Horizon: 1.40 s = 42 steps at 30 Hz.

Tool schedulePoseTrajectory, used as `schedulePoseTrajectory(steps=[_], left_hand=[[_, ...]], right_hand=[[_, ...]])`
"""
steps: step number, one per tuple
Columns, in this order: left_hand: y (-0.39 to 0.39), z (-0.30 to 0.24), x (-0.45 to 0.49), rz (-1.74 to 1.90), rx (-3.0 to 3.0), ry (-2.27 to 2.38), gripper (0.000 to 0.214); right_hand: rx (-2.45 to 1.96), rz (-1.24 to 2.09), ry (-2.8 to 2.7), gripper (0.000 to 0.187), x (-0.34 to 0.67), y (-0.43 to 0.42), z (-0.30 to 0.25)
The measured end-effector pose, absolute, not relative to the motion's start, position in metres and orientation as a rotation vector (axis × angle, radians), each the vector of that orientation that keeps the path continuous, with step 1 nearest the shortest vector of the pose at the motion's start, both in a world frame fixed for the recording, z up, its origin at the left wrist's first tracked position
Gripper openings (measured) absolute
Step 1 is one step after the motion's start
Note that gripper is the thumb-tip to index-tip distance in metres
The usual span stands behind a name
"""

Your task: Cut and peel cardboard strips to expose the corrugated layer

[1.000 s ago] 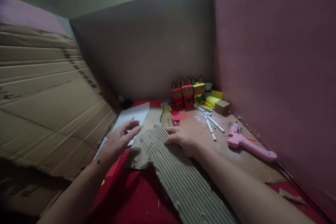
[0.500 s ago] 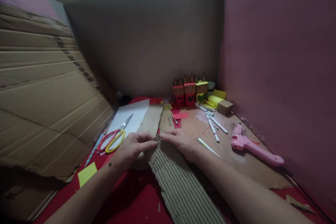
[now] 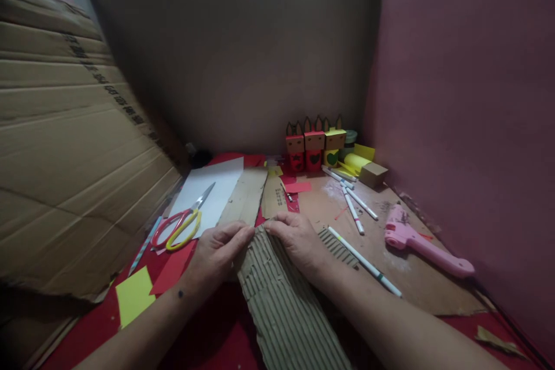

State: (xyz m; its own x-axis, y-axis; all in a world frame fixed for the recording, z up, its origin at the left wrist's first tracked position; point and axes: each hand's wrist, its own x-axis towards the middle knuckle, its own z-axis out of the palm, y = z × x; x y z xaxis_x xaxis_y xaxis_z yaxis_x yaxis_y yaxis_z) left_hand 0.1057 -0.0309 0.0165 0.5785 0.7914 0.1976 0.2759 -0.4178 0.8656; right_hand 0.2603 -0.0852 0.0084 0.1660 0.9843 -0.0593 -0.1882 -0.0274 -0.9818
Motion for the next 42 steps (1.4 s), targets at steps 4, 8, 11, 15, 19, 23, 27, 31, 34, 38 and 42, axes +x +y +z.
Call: schedulePoseTrajectory(steps=[4, 8, 11, 15, 19, 23, 27, 31, 34, 38, 42], left_hand=[[-0.027, 0.015, 0.106, 0.743, 1.885, 0.801, 0.029], [-0.023, 0.014, 0.105, 0.620, 1.727, 0.752, 0.029], [-0.021, 0.014, 0.103, 0.567, 1.669, 0.712, 0.028], [-0.018, 0.016, 0.101, 0.585, 1.698, 0.716, 0.022], [-0.016, 0.013, 0.100, 0.598, 1.660, 0.730, 0.020], [-0.012, 0.008, 0.097, 0.512, 1.502, 0.693, 0.028], [-0.009, 0.007, 0.095, 0.545, 1.470, 0.735, 0.037], [-0.008, 0.009, 0.096, 0.503, 1.529, 0.764, 0.032], [-0.009, 0.011, 0.096, 0.490, 1.524, 0.713, 0.024], [-0.008, 0.012, 0.097, 0.534, 1.520, 0.680, 0.024], [-0.005, 0.010, 0.096, 0.569, 1.494, 0.724, 0.025]], right_hand=[[-1.098, 1.289, -0.858, 0.018, 0.261, -0.083, 0.003], [-1.052, 1.349, -0.842, 0.019, 0.264, -0.079, -0.005], [-1.042, 1.359, -0.841, 0.019, 0.266, -0.078, -0.008], [-1.037, 1.354, -0.794, 0.019, 0.262, -0.080, -0.004], [-1.035, 1.363, -0.785, 0.021, 0.261, -0.080, -0.002], [-1.093, 1.315, -0.814, 0.020, 0.265, -0.078, -0.006], [-1.128, 1.305, -0.823, 0.021, 0.268, -0.077, -0.009], [-1.135, 1.323, -0.801, 0.021, 0.265, -0.079, -0.004], [-1.153, 1.292, -0.821, 0.020, 0.263, -0.080, 0.000], [-1.117, 1.267, -0.806, 0.019, 0.265, -0.080, -0.001], [-1.035, 1.293, -0.795, 0.024, 0.269, -0.079, -0.001]])
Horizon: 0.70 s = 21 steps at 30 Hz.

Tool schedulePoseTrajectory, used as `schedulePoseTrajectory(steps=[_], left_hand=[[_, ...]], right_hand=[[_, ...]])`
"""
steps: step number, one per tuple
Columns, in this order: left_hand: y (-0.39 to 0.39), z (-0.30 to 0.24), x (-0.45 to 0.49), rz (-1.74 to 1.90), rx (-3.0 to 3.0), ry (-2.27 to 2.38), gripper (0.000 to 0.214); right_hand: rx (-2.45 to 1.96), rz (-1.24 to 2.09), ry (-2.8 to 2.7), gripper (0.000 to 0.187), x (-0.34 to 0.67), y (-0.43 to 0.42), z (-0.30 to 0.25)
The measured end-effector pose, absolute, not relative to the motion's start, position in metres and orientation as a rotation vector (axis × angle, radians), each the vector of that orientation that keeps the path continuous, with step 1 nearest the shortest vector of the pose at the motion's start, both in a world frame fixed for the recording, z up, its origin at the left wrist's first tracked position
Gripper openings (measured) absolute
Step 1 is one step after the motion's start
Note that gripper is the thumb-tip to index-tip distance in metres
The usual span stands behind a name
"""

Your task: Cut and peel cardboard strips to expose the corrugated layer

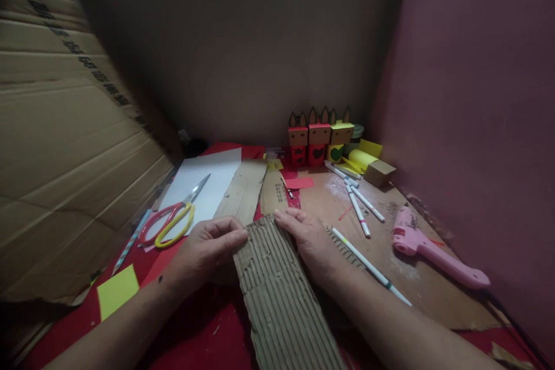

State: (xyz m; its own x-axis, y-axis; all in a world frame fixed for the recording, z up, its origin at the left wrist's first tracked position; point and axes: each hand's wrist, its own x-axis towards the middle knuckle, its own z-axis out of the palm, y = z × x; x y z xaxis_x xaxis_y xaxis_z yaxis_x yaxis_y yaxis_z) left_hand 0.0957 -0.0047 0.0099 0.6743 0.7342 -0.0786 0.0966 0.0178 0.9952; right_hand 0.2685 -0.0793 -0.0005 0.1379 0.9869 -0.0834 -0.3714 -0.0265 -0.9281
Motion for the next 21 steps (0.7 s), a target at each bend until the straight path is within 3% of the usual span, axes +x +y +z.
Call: schedulePoseTrajectory(steps=[14, 21], left_hand=[[-0.0031, 0.0065, 0.0951, 0.604, 1.432, 0.755, 0.037], [-0.0062, 0.0056, 0.0989, 0.558, 1.429, 0.742, 0.025]], right_hand=[[-0.950, 1.599, -0.819, 0.021, 0.2631, -0.0863, -0.0009], [-0.953, 1.635, -0.870, 0.022, 0.2607, -0.0861, -0.0010]])
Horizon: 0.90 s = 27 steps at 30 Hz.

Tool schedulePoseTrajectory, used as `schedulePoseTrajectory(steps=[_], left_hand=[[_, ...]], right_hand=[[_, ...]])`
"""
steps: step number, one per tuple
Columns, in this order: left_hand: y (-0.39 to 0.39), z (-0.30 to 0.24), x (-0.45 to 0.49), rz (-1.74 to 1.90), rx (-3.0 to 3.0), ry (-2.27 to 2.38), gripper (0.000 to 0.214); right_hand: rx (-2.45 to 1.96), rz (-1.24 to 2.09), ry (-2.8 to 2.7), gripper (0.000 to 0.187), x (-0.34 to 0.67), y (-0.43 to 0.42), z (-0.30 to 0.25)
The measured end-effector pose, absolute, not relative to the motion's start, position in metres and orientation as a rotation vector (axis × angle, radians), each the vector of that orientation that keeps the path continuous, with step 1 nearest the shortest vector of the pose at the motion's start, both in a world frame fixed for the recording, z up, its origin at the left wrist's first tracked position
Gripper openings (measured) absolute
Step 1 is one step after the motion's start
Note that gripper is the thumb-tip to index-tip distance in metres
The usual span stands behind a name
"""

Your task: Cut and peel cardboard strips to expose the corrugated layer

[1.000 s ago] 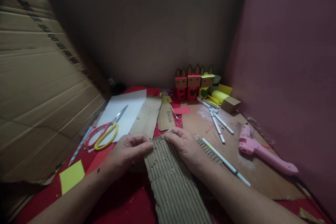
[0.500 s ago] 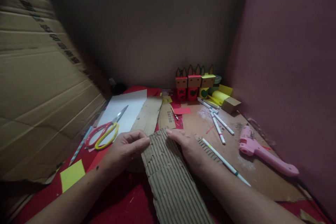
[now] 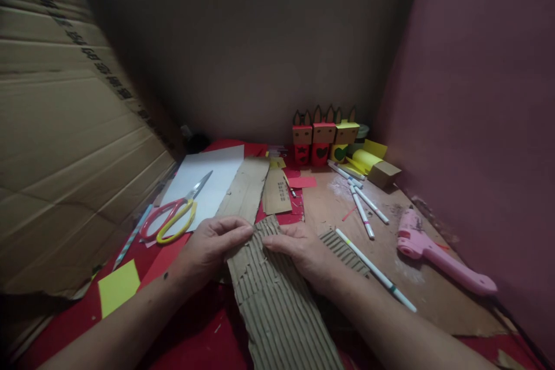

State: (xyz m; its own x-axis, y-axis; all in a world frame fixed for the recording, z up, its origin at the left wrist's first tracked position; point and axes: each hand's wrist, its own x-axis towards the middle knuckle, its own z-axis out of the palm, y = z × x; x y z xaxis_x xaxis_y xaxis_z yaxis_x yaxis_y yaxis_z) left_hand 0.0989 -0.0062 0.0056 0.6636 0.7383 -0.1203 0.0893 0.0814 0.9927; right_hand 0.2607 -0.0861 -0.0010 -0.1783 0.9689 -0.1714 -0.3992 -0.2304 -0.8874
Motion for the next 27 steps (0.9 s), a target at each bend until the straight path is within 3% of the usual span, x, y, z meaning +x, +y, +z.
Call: schedulePoseTrajectory(steps=[8, 15, 19, 22, 27], left_hand=[[0.002, 0.011, 0.095, 0.774, 1.384, 0.844, 0.023], [0.034, 0.029, 0.079, 1.331, 1.130, 0.871, 0.018], [0.052, 0.025, 0.073, 1.451, 0.957, 0.797, 0.024], [0.046, 0.017, 0.076, 1.487, 1.226, 0.841, 0.034], [0.008, 0.005, 0.091, 1.520, 2.237, 0.652, 0.056]], right_hand=[[-0.981, 1.795, -0.811, 0.018, 0.268, -0.088, 0.000], [-0.908, 1.914, -0.831, 0.014, 0.272, -0.093, -0.001], [-0.926, 1.771, -0.755, 0.019, 0.274, -0.089, 0.004], [-0.931, 1.636, -0.611, 0.019, 0.281, -0.084, 0.009], [-0.875, 1.636, -0.453, 0.017, 0.287, -0.079, 0.013]])
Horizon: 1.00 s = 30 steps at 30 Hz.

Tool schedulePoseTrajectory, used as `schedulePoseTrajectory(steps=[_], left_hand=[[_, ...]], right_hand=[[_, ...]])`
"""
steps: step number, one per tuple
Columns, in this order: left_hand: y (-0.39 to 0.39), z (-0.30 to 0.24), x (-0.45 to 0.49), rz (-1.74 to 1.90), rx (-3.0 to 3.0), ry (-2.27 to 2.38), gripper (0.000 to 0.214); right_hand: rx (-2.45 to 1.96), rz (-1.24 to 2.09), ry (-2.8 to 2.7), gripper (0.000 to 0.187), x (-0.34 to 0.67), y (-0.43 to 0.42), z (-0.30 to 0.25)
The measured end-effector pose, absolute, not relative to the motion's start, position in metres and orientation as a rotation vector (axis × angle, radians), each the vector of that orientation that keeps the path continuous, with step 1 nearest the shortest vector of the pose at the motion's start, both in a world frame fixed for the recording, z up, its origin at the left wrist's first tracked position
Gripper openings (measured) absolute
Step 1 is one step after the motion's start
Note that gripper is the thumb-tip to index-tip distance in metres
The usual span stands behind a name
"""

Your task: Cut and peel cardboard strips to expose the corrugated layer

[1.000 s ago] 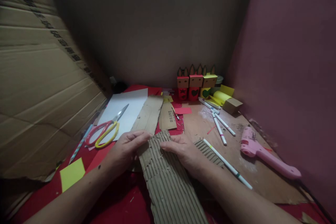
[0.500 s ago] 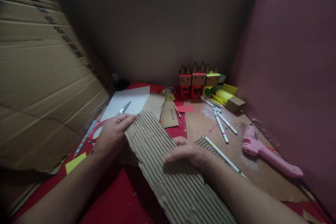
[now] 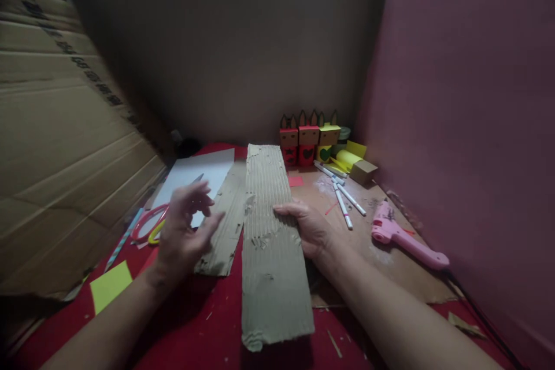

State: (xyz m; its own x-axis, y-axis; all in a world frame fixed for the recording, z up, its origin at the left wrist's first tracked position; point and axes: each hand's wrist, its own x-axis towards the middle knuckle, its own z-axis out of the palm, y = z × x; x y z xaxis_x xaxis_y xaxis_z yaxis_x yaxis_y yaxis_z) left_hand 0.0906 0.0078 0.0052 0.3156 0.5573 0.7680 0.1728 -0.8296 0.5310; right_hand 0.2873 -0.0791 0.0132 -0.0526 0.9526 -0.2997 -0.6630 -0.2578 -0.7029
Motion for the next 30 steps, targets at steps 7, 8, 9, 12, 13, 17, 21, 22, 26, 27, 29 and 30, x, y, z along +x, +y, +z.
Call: schedulePoseTrajectory(steps=[7, 8, 9, 12, 13, 17, 21, 22, 26, 27, 29, 30], left_hand=[[-0.022, -0.003, 0.102, 1.144, 2.997, 0.101, 0.048], [-0.022, -0.003, 0.102, 1.091, 3.017, 0.064, 0.045], [-0.021, -0.003, 0.102, 1.052, 3.029, 0.036, 0.042], [-0.020, -0.001, 0.100, 0.931, 3.053, -0.002, 0.039], [-0.020, 0.000, 0.099, 0.888, 3.056, -0.006, 0.039], [-0.018, 0.001, 0.097, 0.879, 3.020, -0.001, 0.040], [-0.010, 0.001, 0.094, 1.309, 2.689, 0.364, 0.039], [-0.008, 0.001, 0.094, 1.376, 2.572, 0.465, 0.036], [-0.007, 0.001, 0.098, 1.228, 2.174, 0.642, 0.019], [-0.008, 0.001, 0.100, 1.146, 2.068, 0.658, 0.020], [-0.012, 0.001, 0.105, 1.012, 1.857, 0.692, 0.027], [-0.013, 0.001, 0.108, 0.981, 1.767, 0.707, 0.032]], right_hand=[[-0.659, 1.674, -0.511, 0.038, 0.281, -0.075, 0.006], [-0.647, 1.685, -0.516, 0.038, 0.281, -0.075, 0.005], [-0.640, 1.690, -0.518, 0.039, 0.281, -0.075, 0.004], [-0.649, 1.666, -0.509, 0.041, 0.282, -0.075, 0.003], [-0.654, 1.656, -0.511, 0.041, 0.282, -0.075, 0.003], [-0.627, 1.576, -0.574, 0.037, 0.282, -0.075, 0.004], [-0.595, 1.513, -0.632, 0.034, 0.281, -0.076, 0.004], [-0.611, 1.515, -0.632, 0.033, 0.280, -0.076, 0.004], [-0.697, 1.562, -0.639, 0.037, 0.274, -0.078, 0.002], [-0.707, 1.575, -0.649, 0.038, 0.272, -0.078, 0.001], [-0.716, 1.585, -0.678, 0.037, 0.270, -0.079, 0.000], [-0.718, 1.582, -0.692, 0.036, 0.268, -0.079, 0.000]])
